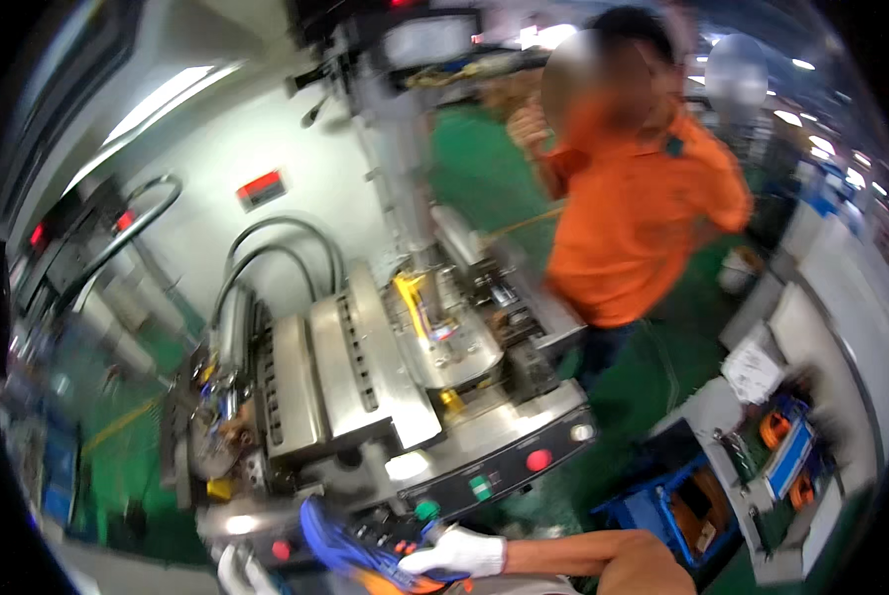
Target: The person operates a lasting machine by placing sneakers one at a time onto a mounting point, then moves the mounted sneakers onto a conveyor belt.
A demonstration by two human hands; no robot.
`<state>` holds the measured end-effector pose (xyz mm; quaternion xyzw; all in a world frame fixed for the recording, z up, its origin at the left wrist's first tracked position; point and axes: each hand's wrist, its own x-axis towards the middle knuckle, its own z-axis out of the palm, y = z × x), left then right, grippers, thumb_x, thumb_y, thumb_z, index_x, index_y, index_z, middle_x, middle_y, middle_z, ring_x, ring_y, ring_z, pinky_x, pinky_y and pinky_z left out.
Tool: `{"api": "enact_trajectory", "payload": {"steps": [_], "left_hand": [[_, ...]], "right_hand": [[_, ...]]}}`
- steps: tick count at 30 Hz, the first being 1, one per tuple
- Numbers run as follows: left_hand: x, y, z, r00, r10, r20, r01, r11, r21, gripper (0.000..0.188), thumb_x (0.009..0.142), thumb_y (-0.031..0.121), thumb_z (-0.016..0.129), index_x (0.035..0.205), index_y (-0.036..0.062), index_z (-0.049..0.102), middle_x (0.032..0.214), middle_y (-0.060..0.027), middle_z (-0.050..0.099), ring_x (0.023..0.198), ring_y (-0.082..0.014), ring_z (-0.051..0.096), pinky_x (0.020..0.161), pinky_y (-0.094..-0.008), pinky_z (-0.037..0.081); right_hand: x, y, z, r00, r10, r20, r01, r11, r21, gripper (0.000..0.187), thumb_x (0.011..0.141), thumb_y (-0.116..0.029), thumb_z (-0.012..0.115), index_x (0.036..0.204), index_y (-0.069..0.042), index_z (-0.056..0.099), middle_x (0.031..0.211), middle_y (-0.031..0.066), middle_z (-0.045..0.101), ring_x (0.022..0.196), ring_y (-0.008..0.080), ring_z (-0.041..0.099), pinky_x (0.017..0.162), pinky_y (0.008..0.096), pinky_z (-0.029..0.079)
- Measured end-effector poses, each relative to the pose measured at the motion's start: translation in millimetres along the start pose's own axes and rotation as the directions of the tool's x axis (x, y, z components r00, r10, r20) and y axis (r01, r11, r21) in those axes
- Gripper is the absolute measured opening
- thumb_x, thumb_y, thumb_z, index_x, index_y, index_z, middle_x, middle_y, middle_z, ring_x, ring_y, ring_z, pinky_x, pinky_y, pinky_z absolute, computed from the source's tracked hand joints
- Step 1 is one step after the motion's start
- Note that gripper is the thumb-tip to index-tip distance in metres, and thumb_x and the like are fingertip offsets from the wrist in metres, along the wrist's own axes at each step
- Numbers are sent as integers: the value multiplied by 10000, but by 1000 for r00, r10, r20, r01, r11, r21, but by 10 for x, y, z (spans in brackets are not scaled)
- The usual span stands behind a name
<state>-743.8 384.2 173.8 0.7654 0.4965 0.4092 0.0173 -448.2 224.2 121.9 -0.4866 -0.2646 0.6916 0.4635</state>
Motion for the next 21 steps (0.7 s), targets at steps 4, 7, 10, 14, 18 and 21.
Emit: {"api": "enact_trajectory", "payload": {"steps": [4,7,10,14,18,21], "left_hand": [[-15,-134,330,967,-226,118,251,925,-285,393,921,-40,633,1314,-26,613,1290,-181,639,1189,-318,626,1092,-400,463],[10,-354,222,988,-120,94,136,973,-186,439,917,-22,653,1351,-22,589,1332,-192,632,1235,-337,614,1093,-404,464],[105,-466,131,992,-90,88,103,982,-156,422,917,-7,660,1336,-21,607,1339,-199,633,1229,-343,624,1082,-410,480],[316,-436,183,993,-38,109,56,984,-167,420,921,19,662,1337,-23,616,1336,-209,641,1219,-357,635,1070,-415,495],[575,-386,338,989,54,139,-24,977,-214,402,920,28,669,1317,-23,626,1361,-214,633,1246,-357,625,1082,-420,487],[760,-476,620,976,107,191,-68,978,-197,410,942,60,677,1343,4,611,1400,-199,606,1299,-342,588,1116,-424,460]], "right_hand": [[-108,11,-179,989,64,-136,-14,940,342,255,885,-54,748,1126,-12,679,1004,54,712,886,144,676,796,295,546],[-33,-115,82,991,14,-132,57,852,521,373,872,31,650,1244,12,637,1066,117,727,899,215,721,819,366,603],[75,-139,250,995,-15,-101,67,843,533,440,868,16,639,1308,21,613,1094,142,732,926,247,736,840,400,625],[149,-118,233,997,-8,-72,46,835,548,468,891,29,660,1354,-3,599,1179,129,716,998,251,720,903,414,607],[161,-330,341,992,-35,-117,88,869,486,478,864,-9,654,1335,51,604,1154,163,726,969,275,735,896,418,607],[191,-381,363,991,3,-136,68,857,511,460,868,-5,652,1325,38,616,1148,157,727,963,265,734,879,410,613]]}}
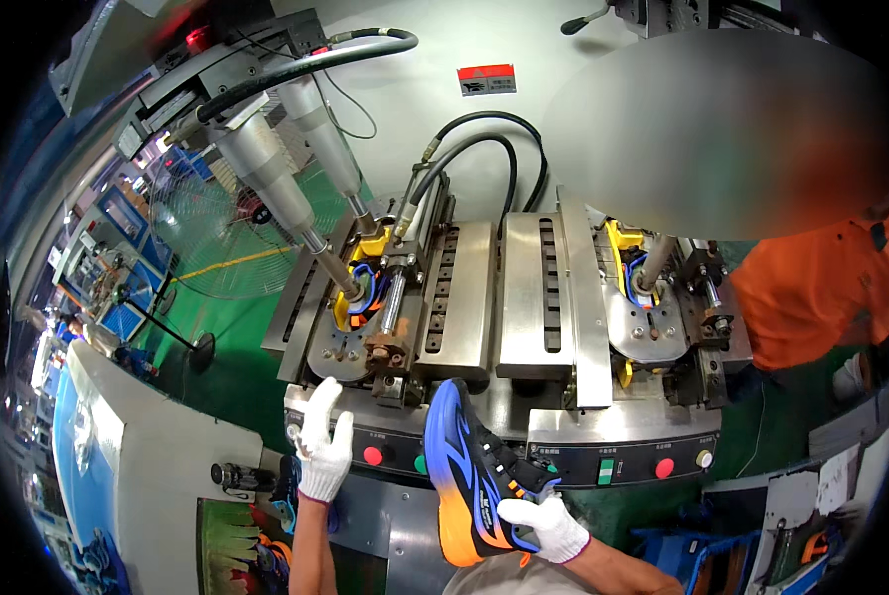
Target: The person operates a lasting machine by placing sneakers one at a time onto a mounting point, then moves the mounted sneakers onto a conveyor belt.
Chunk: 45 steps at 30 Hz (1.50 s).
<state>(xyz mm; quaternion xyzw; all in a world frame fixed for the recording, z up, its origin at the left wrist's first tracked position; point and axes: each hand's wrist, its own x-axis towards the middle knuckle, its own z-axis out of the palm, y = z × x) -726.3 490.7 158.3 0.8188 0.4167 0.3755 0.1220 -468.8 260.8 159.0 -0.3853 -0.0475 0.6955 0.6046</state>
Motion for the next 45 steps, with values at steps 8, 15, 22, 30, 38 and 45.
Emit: {"api": "enact_trajectory", "payload": {"steps": [8,15,22,30,38,45], "left_hand": [[803,-978,613,988,87,128,-93,995,41,404,1012,115,574,1411,53,580,1465,-202,550,1378,-363,506,1163,-430,394],[1752,-1157,1483,894,-291,340,205,941,269,602,991,310,577,1550,135,439,1533,-236,471,1426,-399,447,1162,-457,374],[2096,-1862,2072,966,-243,90,217,950,226,831,802,-27,730,1543,147,396,1341,-232,554,1203,-444,585,1030,-485,473],[2508,-1754,1268,976,-198,93,165,946,280,773,769,54,764,1470,73,440,1371,-235,593,1218,-411,607,1075,-448,456],[368,-217,-294,951,-261,-165,253,965,-66,587,755,42,811,1279,7,547,1227,-186,584,1084,-334,607,969,-423,499],[-2385,-39,-529,636,-752,-172,766,642,29,542,854,227,814,1309,22,603,1280,-213,635,1157,-365,625,1015,-455,512]], "right_hand": [[70,-25,19,997,-2,78,-2,999,49,506,911,43,655,1406,-8,560,1241,115,694,1075,236,690,964,405,580],[85,-135,-39,977,-212,-21,210,976,-61,527,874,-7,695,1381,3,553,1170,82,701,997,178,682,891,346,566],[-111,-408,150,945,-310,-108,201,807,-555,169,945,-176,717,874,-24,732,739,14,670,638,119,584,587,309,464],[-38,-488,280,958,-240,-157,176,924,-340,170,915,-189,749,837,-39,727,734,18,661,636,102,556,568,294,433],[450,-202,237,998,-59,-37,54,990,-127,279,949,-69,687,1206,33,660,1040,87,733,894,156,695,821,314,584],[2649,-58,1644,970,-193,148,220,954,-204,221,877,-18,739,1017,-58,573,945,64,671,794,172,668,736,304,589]]}}
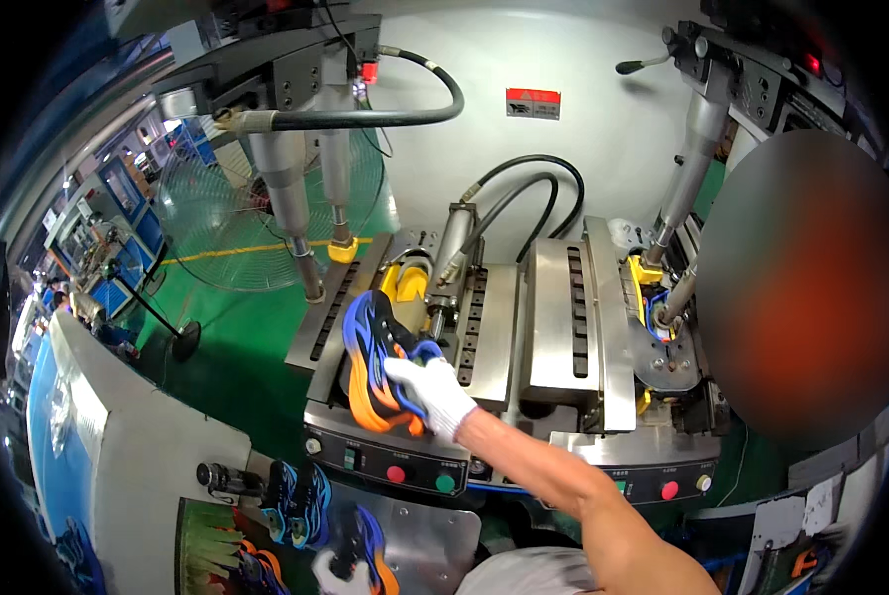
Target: The person operates a lasting machine by placing sneakers one at a time onto a mounting point, then moves the mounted sneakers onto a conveyor belt.
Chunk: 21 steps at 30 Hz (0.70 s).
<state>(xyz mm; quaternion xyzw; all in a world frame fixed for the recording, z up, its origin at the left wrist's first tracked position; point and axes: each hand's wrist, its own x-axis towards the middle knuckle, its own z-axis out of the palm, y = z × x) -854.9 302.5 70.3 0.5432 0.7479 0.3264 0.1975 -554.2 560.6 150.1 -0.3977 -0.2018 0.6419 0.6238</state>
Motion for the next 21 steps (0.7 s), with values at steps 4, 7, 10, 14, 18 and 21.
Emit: {"api": "enact_trajectory", "payload": {"steps": [4,7,10,14,18,21], "left_hand": [[-978,-765,187,935,-346,-84,354,926,132,595,834,294,823,1320,32,602,1296,-221,616,1180,-412,600,1040,-498,485],[-1764,-1427,586,890,-408,-203,446,870,209,516,850,376,776,1243,59,668,1222,-232,654,1169,-412,604,1020,-512,489],[-1915,-1262,563,887,-450,-98,454,816,358,586,844,423,776,1281,53,653,1268,-231,634,1207,-431,574,1035,-530,473],[-2115,-1191,599,854,-485,-190,521,783,340,599,843,413,782,1294,46,639,1283,-232,622,1213,-428,569,1044,-526,468],[-2176,-1176,679,840,-475,-262,541,767,344,612,842,404,789,1307,40,626,1297,-234,609,1219,-426,563,1052,-521,464],[-2170,-1125,725,854,-443,-273,517,782,348,623,841,397,794,1316,35,616,1308,-236,600,1223,-423,559,1058,-518,460]], "right_hand": [[1380,217,403,974,-127,-186,89,976,-200,274,814,-1,758,1018,-108,610,890,64,651,796,220,658,711,365,585],[2402,309,16,929,-292,-228,44,699,-714,233,762,-14,735,931,-121,615,799,81,620,740,219,624,616,374,516],[3106,250,-682,880,-426,-210,-45,364,-930,131,822,-184,670,907,-92,709,871,136,709,841,290,695,729,402,538],[3193,466,-545,936,-338,-96,-197,-276,-941,243,788,-210,626,966,-106,755,1015,163,751,963,328,726,808,389,562],[2878,832,73,784,-501,-367,-364,108,-925,520,812,-232,680,1221,75,589,1210,248,677,1167,353,680,1045,376,509],[2842,625,64,789,-403,-464,-358,311,-880,511,866,-213,661,1271,86,575,1389,279,550,1283,388,594,1041,401,520]]}}
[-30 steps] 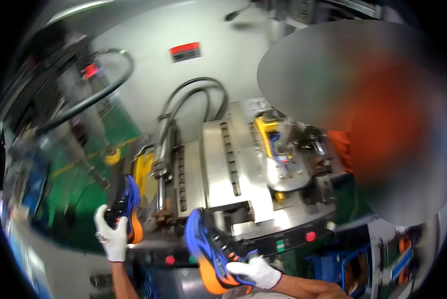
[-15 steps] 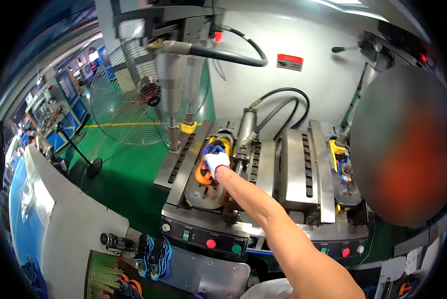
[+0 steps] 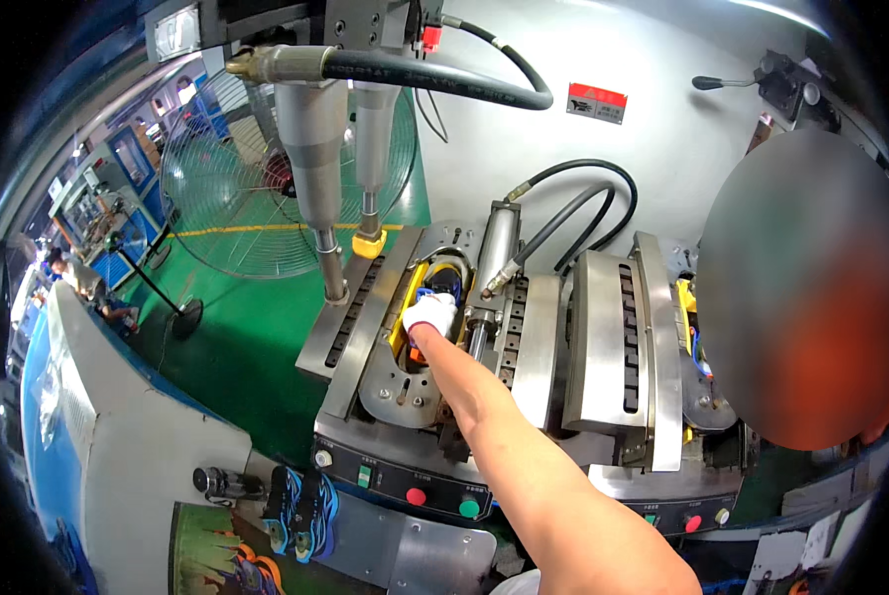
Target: The person operates a lasting machine by placing sneakers one at a time onto a mounting point, then moves the mounted sneakers onto a conveyor belt.
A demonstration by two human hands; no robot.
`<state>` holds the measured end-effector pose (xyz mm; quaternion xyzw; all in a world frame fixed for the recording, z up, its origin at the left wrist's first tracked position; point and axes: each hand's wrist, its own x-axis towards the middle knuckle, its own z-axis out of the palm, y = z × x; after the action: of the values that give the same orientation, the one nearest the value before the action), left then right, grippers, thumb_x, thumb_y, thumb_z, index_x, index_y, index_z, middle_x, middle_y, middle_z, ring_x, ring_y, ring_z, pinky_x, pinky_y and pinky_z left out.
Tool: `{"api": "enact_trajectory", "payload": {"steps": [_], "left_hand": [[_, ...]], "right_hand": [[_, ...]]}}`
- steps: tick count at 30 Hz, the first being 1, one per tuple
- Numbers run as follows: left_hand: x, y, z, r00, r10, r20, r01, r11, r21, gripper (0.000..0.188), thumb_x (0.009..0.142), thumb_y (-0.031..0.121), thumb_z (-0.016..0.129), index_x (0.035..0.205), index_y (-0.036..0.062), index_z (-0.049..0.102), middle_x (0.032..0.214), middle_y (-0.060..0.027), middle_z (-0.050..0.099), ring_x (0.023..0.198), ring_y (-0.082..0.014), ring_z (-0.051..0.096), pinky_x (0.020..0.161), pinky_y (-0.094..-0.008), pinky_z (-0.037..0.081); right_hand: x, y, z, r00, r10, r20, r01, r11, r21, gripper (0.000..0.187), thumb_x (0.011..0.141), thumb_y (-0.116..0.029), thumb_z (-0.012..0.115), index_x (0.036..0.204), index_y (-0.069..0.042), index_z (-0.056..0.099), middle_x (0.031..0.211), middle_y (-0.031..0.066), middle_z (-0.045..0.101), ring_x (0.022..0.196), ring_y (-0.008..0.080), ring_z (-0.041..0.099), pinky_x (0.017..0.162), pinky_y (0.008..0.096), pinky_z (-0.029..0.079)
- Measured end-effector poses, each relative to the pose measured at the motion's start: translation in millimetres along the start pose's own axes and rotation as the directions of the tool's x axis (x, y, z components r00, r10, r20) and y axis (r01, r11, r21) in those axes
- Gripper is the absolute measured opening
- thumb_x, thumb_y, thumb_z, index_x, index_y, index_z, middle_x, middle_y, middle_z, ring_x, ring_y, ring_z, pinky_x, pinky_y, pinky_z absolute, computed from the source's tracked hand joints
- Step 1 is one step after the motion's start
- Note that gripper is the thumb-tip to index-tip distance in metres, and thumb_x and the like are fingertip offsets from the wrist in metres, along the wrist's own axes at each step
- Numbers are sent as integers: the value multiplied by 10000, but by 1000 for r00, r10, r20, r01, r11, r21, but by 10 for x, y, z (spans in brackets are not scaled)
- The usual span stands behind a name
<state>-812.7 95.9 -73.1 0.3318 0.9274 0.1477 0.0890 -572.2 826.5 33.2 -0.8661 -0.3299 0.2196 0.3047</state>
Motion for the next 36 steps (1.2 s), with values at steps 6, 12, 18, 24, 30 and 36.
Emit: {"api": "enact_trajectory", "payload": {"steps": [6,12,18,24,30,36], "left_hand": [[137,52,179,992,67,-105,-72,996,-51,600,847,334,804,1324,29,605,1309,-228,600,1187,-407,590,1045,-511,477],[388,-192,-27,999,-2,-33,-7,970,-245,604,786,290,836,1286,40,609,1311,-249,574,1217,-436,534,1012,-513,462],[1052,-724,-591,929,363,68,-288,828,-480,629,816,317,828,1306,2,590,1315,-230,605,1257,-442,537,1076,-509,434],[1917,-1341,-1997,982,-164,-98,185,940,285,367,882,248,763,1142,17,649,1142,-204,660,1054,-369,641,950,-471,525],[3300,-3042,-1048,978,-146,-148,176,959,222,385,894,340,739,1078,10,669,1082,-202,673,1001,-382,649,904,-489,531],[3821,-3735,-676,976,-114,-184,153,965,215,443,906,432,716,1015,3,689,1022,-201,686,948,-394,656,858,-508,537]], "right_hand": [[235,146,-136,955,-247,162,271,951,-147,477,836,-362,698,1143,2,687,1160,209,687,1105,323,669,932,410,526],[-2316,633,-1145,565,-814,132,760,576,302,591,989,-281,678,1439,41,471,1437,232,568,1252,262,605,1023,358,488],[-3053,2612,-969,580,-717,386,757,300,-580,799,897,-290,697,1510,73,337,1573,339,335,1496,479,278,1257,526,194],[-3613,2114,-1399,237,-916,323,966,186,-181,552,812,-349,682,1203,14,542,1222,287,506,1170,445,495,1032,533,400],[-4699,2990,-1774,661,-573,484,737,615,-279,825,939,-407,629,1567,27,318,1636,320,256,1527,484,239,1239,530,252],[-5171,3765,-1906,758,-246,604,541,755,-371,828,868,-426,717,1507,9,420,1569,322,372,1439,479,385,1185,523,348]]}}
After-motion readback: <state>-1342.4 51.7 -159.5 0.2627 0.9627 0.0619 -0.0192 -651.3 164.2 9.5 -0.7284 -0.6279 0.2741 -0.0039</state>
